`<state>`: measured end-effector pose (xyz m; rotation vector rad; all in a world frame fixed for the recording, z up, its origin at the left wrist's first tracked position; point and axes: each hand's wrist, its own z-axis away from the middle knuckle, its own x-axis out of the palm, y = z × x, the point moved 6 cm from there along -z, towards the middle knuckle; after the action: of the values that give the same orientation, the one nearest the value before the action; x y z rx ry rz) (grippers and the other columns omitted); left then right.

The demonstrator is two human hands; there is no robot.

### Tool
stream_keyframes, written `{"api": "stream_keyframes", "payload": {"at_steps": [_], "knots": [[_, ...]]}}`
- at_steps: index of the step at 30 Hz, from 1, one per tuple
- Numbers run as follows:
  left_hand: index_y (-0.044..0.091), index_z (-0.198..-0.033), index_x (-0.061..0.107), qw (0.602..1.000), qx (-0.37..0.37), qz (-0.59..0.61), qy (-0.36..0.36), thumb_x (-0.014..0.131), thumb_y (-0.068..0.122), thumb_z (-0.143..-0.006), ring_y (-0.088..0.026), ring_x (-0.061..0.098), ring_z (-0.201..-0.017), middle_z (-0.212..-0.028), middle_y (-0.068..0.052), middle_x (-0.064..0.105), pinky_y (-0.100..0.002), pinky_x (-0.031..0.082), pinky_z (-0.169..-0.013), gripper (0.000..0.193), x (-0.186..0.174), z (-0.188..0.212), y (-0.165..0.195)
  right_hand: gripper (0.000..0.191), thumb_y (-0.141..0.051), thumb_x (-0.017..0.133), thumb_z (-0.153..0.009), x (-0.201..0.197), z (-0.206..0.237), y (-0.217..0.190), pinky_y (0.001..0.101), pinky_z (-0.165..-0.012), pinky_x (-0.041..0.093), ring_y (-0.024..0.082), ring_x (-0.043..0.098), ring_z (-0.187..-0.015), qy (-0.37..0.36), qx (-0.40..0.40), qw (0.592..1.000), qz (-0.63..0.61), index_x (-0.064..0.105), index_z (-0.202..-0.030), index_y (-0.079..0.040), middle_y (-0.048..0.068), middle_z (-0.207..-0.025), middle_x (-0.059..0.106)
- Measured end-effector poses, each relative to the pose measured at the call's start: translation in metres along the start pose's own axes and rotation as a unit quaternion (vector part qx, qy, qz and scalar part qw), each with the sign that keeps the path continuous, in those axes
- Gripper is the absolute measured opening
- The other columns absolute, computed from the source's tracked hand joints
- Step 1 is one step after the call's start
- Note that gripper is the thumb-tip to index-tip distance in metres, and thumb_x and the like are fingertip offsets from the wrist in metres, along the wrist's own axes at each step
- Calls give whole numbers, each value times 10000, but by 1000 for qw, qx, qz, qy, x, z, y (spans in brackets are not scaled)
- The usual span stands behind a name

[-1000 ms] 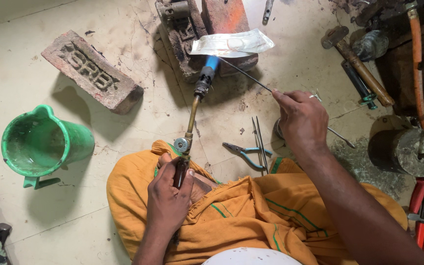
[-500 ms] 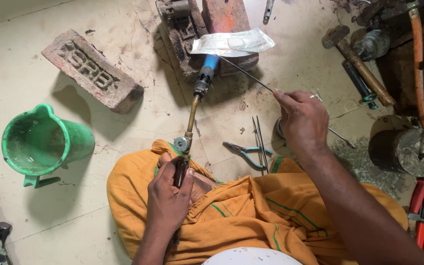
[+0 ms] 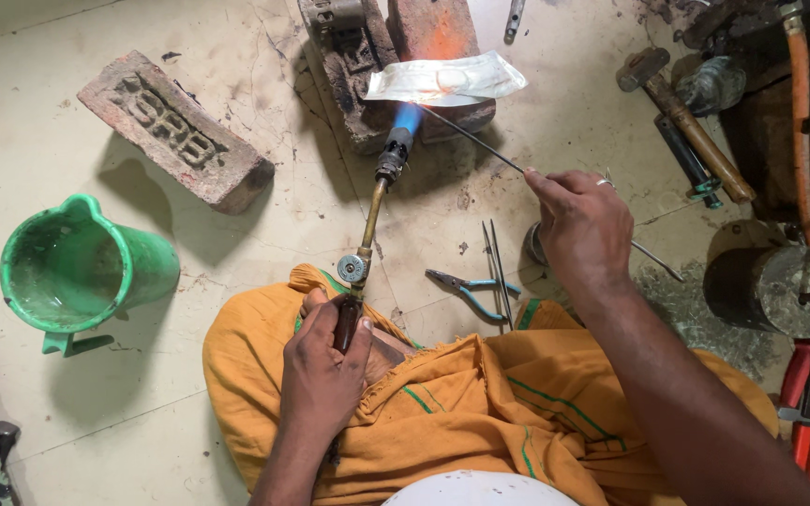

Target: The person sits on the floor holding a gas blowtorch, adjusting its valve to control the flame. They hold a long metal rod in the flame, then use pliers to handle a small metal cup, heating and stirring its contents over the flame.

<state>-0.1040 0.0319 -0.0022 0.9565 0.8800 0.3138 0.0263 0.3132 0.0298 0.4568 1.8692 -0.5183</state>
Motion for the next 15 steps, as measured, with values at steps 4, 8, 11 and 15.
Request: {"api": "stream_keyframes", "payload": {"at_steps": [4, 8, 11, 15], "knots": [[29, -1152, 652, 992, -110, 38, -42, 652, 238, -899, -300, 754, -670, -970, -132, 721, -390, 608, -637, 328, 4, 2, -9, 279, -60, 746, -937, 0, 0, 2, 376, -804, 576, 238, 701, -910, -3, 4, 1000, 9, 815, -1160, -212, 32, -1028, 764], [1, -1140, 663, 1000, -4, 15, -6, 667, 224, -920, -271, 751, -781, -979, -149, 721, -374, 601, -696, 314, 1, 0, -1, 281, -66, 744, -937, 1, -1, 2, 377, -814, 576, 234, 702, -899, -4, -1, 1000, 5, 816, -1163, -216, 32, -1033, 767], [-2, -1133, 666, 1000, 12, 8, -1, 671, 225, -923, -261, 755, -824, -984, -151, 721, -369, 601, -715, 309, 2, 0, -4, 266, -70, 741, -935, 1, 1, 0, 375, -801, 575, 239, 705, -915, -1, -3, 1000, 3, 818, -1143, -216, 33, -1024, 768], [1, -1130, 668, 1000, 1, 4, -2, 674, 226, -918, -266, 755, -839, -994, -150, 723, -373, 599, -726, 310, 3, 0, -8, 255, -77, 728, -960, 3, 0, -1, 381, -790, 575, 231, 703, -892, -15, 0, 1000, 13, 815, -1160, -210, 30, -1010, 771]]}}
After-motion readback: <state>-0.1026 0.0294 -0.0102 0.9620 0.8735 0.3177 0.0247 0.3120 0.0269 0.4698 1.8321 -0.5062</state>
